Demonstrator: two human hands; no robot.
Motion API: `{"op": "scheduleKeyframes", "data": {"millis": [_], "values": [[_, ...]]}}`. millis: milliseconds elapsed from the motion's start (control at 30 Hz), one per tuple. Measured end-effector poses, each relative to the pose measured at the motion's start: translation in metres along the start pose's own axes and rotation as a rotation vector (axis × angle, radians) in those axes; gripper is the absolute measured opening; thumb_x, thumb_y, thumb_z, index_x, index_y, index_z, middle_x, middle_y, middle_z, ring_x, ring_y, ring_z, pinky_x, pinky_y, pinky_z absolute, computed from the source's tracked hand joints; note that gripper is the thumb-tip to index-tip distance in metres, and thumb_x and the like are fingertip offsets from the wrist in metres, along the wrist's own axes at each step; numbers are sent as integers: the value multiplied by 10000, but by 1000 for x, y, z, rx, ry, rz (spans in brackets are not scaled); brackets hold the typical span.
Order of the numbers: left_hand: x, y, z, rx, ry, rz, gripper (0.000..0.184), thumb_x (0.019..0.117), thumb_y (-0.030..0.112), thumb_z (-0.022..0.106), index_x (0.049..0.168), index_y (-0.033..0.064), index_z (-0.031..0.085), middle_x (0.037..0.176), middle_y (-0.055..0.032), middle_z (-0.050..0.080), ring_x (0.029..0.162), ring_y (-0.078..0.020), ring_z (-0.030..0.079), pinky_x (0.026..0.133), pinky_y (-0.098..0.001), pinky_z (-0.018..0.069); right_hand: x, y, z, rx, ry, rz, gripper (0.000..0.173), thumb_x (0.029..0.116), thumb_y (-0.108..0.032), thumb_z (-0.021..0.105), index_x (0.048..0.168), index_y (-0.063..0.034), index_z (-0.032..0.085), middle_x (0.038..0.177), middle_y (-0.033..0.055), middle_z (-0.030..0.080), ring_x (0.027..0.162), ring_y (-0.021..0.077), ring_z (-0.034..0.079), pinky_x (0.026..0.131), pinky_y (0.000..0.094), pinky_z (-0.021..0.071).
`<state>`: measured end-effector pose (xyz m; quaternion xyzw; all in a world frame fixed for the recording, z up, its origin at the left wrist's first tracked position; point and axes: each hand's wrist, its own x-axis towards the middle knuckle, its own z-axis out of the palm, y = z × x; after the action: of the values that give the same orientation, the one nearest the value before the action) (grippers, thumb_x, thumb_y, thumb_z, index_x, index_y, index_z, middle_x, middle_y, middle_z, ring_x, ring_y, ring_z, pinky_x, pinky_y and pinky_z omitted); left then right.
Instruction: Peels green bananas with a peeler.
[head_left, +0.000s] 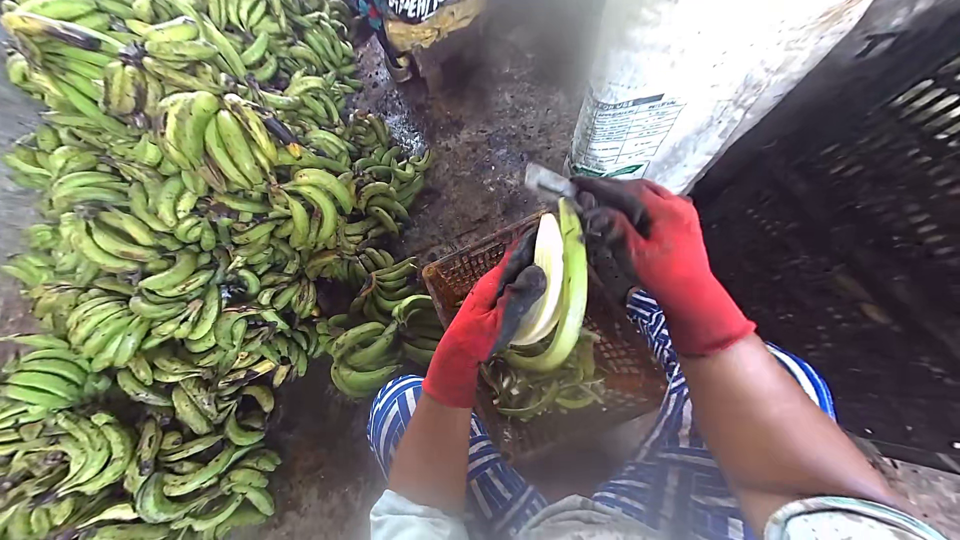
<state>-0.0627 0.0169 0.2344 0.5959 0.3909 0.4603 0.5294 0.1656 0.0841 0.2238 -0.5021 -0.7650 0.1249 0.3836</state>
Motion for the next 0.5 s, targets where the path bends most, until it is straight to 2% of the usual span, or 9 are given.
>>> {"op": "scheduleKeyframes", "data": {"millis": [67,100,133,167,200,267,367,433,500], "values": [[10,-10,3,-201,104,-32,525,1046,384,414,1536,196,416,1206,-54,672,888,-107,675,755,-305,589,3,1,2,-70,8,82,555,1057,-502,358,1393,-157,636,1287,193,669,1143,409,648,942,674,440],[15,-15,3,-381,171,-26,476,1055,462,392,1457,225,490,1101,-47,699,791,-113,685,662,-286,598,-7,-2,7,-79,60,5,540,1041,-474,410,1357,-108,651,1259,230,664,1131,442,635,947,685,423],[19,-17,2,-593,215,-2,440,1059,511,390,1323,215,581,1002,-23,715,759,-97,699,640,-264,605,-20,-5,13,-68,129,-139,500,999,-439,504,1293,-73,677,1225,255,659,1114,456,622,947,676,415],[20,-18,-1,-809,181,38,446,1064,508,391,1278,185,611,1010,-10,708,805,-83,695,698,-253,600,-31,-9,18,-59,187,-306,478,988,-487,560,1280,-129,685,1215,211,658,1125,398,607,974,609,405],[22,-16,-3,-1043,135,8,479,1046,532,402,1218,146,628,939,-6,688,731,-73,674,651,-228,583,-38,-15,23,-59,223,-441,442,990,-532,579,1289,-220,671,1227,129,650,1161,308,582,1024,520,368],[21,-17,-1,-1116,79,-13,466,1033,532,418,1176,143,632,892,13,665,678,-59,648,599,-208,562,-40,-27,27,-9,223,-504,375,978,-514,619,1262,-277,682,1201,66,662,1136,234,580,1023,456,343],[13,-12,20,-632,277,76,256,1049,312,432,1203,221,616,964,65,700,840,-21,680,740,-222,585,-27,-35,23,223,60,-107,416,950,-384,642,1242,-100,725,1180,172,694,1055,309,658,905,555,478],[11,-10,23,-595,249,62,313,1013,296,478,1278,203,616,1008,21,702,862,-65,691,762,-268,598,-13,-24,22,416,-39,167,459,995,-447,589,1342,-156,665,1222,56,675,1020,129,654,882,373,548],[16,-15,15,-754,183,50,285,1004,357,483,1111,172,671,864,-15,695,704,-95,677,629,-271,586,-7,-15,25,518,-54,283,467,992,-509,591,1343,-209,658,1188,-16,687,970,51,658,835,294,566]]}}
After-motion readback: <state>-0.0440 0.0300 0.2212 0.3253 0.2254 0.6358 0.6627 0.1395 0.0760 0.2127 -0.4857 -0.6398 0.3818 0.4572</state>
